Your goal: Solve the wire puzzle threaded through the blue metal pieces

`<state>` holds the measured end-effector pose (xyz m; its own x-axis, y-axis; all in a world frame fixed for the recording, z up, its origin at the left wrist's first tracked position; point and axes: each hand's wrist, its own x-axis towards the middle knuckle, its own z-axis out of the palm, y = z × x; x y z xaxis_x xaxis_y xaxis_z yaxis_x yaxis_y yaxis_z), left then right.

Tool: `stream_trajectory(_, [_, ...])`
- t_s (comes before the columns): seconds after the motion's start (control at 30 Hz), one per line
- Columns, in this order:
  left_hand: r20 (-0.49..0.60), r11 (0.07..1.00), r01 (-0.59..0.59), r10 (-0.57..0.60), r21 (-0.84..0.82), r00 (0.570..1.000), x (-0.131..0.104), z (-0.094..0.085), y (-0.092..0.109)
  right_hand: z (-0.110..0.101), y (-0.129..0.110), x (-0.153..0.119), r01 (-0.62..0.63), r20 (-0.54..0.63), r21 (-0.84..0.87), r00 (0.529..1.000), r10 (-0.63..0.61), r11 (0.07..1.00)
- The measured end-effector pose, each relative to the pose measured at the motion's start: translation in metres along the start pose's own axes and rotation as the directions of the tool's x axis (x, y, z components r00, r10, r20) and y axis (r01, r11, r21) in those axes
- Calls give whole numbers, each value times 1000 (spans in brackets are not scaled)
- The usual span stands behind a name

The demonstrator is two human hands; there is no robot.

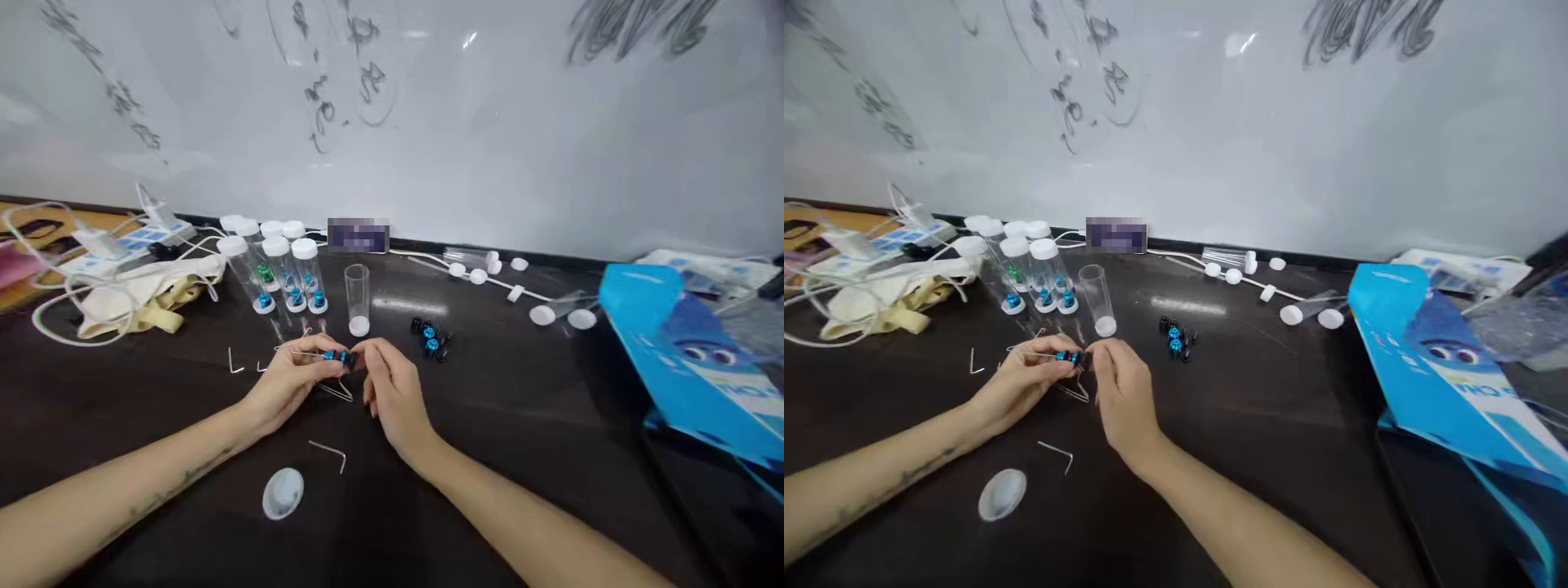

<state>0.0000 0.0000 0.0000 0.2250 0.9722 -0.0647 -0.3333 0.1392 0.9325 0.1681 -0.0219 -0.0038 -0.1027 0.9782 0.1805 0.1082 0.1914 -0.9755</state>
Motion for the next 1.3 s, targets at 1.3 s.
stream_trajectory(1.3, [21,1000,-14,14,-5,1000,1,-2,-1,-1,-2,-1,3,8,-16,1000,-3,1000])
